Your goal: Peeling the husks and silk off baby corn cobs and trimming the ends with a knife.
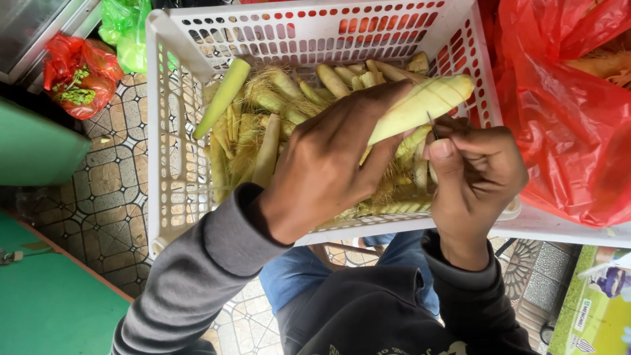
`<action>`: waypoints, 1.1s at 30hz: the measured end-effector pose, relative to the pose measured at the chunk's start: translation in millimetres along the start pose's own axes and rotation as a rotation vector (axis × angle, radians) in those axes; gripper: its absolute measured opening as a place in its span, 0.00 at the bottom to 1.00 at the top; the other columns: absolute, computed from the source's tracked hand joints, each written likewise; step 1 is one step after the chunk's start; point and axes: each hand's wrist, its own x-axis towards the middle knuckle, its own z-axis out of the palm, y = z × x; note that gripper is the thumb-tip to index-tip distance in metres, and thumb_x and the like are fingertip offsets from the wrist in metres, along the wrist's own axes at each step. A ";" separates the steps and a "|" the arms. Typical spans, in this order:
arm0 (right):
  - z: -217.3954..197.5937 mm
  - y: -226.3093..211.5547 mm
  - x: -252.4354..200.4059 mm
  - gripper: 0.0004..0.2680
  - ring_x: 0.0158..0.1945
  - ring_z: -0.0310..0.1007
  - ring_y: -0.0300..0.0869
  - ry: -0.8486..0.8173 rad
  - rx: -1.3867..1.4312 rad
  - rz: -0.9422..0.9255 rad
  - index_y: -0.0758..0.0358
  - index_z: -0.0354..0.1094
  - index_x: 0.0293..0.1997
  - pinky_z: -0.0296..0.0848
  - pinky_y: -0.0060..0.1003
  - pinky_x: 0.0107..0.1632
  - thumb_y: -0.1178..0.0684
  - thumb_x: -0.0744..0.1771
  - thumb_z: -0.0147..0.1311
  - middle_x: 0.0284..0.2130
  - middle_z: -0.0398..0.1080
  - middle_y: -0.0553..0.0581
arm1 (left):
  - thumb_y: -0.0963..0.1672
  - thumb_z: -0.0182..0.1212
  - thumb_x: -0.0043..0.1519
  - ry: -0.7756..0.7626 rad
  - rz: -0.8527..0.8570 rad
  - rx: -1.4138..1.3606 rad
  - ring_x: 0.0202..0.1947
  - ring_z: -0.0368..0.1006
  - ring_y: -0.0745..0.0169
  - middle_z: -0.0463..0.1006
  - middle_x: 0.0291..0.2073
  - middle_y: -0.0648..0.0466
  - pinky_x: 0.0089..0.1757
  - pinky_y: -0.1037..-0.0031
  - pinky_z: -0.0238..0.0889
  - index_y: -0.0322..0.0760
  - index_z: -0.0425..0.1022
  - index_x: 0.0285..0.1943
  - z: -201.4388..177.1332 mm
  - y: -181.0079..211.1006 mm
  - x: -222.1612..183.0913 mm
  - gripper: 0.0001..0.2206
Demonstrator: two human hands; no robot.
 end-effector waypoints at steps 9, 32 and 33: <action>0.3 -0.6 1.6 0.06 0.36 0.76 0.46 0.002 -0.014 -0.026 0.69 0.59 0.44 0.78 0.39 0.47 0.60 0.73 0.54 0.33 0.72 0.67 | 0.38 0.72 0.65 -0.047 -0.039 -0.002 0.52 0.78 0.49 0.64 0.58 0.42 0.59 0.63 0.82 0.29 0.67 0.62 -7.8 1.2 11.2 0.20; 4.6 -0.5 3.4 0.05 0.35 0.76 0.46 0.004 0.011 -0.077 0.68 0.60 0.44 0.79 0.38 0.44 0.59 0.73 0.54 0.32 0.72 0.65 | 0.34 0.65 0.73 0.014 0.094 0.229 0.48 0.85 0.50 0.75 0.53 0.41 0.43 0.75 0.89 0.29 0.67 0.63 -3.0 10.2 5.9 0.13; 5.2 -1.3 3.3 0.06 0.35 0.76 0.47 0.010 0.008 -0.081 0.68 0.60 0.45 0.79 0.39 0.45 0.59 0.73 0.53 0.32 0.72 0.66 | 0.34 0.66 0.72 0.071 0.134 0.397 0.46 0.84 0.51 0.70 0.51 0.44 0.39 0.76 0.89 0.29 0.72 0.57 -0.2 13.0 6.8 0.09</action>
